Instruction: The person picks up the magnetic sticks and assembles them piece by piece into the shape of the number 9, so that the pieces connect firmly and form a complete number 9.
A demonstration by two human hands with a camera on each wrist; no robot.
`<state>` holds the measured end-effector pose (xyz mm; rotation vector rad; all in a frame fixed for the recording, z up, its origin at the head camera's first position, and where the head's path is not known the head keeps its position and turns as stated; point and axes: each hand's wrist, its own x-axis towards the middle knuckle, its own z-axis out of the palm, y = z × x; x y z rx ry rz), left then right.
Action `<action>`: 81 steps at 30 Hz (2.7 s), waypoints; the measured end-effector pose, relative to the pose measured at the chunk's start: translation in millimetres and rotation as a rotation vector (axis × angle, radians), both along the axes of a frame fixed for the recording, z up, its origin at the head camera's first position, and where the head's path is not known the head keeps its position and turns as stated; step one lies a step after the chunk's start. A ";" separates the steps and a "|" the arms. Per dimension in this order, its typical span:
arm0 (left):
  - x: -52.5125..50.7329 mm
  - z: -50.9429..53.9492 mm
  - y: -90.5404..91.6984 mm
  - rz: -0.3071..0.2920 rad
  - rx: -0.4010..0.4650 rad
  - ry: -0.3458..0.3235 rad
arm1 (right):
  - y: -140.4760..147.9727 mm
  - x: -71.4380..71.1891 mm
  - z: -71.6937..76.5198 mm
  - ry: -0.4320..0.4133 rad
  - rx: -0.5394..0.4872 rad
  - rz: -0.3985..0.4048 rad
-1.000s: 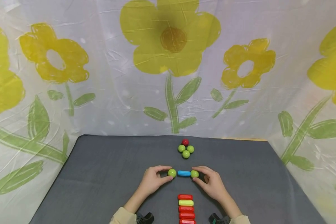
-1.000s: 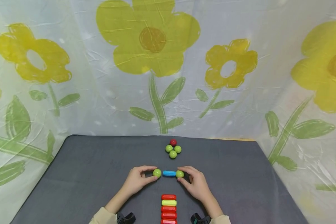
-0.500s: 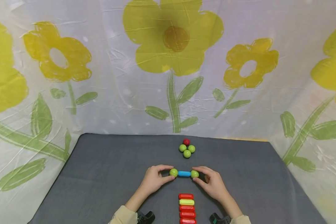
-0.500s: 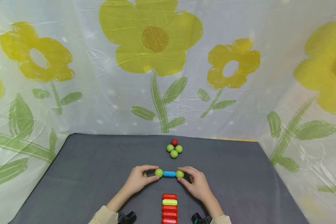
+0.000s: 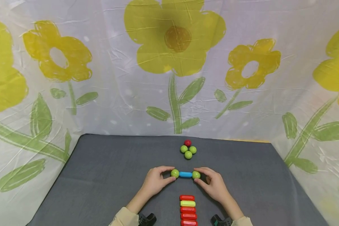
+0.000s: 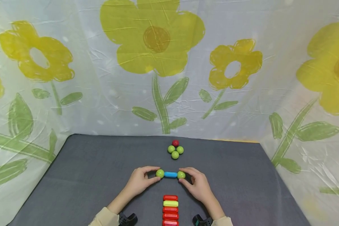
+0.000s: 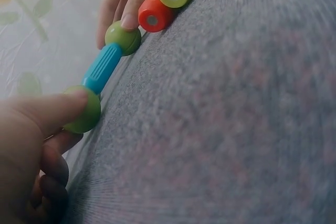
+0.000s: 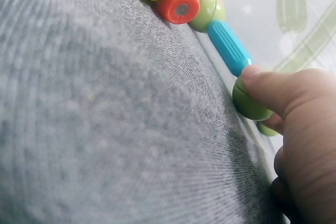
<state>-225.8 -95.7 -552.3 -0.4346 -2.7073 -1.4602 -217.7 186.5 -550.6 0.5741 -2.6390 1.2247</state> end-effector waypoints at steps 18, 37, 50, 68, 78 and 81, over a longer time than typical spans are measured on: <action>0.4 2.1 2.0 0.033 0.070 0.021 | 1.3 -1.5 0.6 0.017 -0.009 -0.063; 49.7 18.9 19.4 -0.202 0.094 -0.175 | -1.8 0.1 0.1 -0.026 -0.022 -0.076; 55.9 10.6 17.7 -0.224 0.033 -0.165 | -2.5 -0.1 2.8 -0.058 -0.008 -0.092; 57.1 7.9 18.7 -0.229 0.030 -0.119 | -1.9 0.3 2.5 -0.046 -0.012 -0.087; 58.2 9.6 19.1 -0.226 0.063 -0.122 | -1.6 0.3 2.5 -0.026 -0.014 -0.079; 58.2 9.3 18.8 -0.216 0.077 -0.118 | -1.6 0.2 2.2 -0.023 -0.014 -0.076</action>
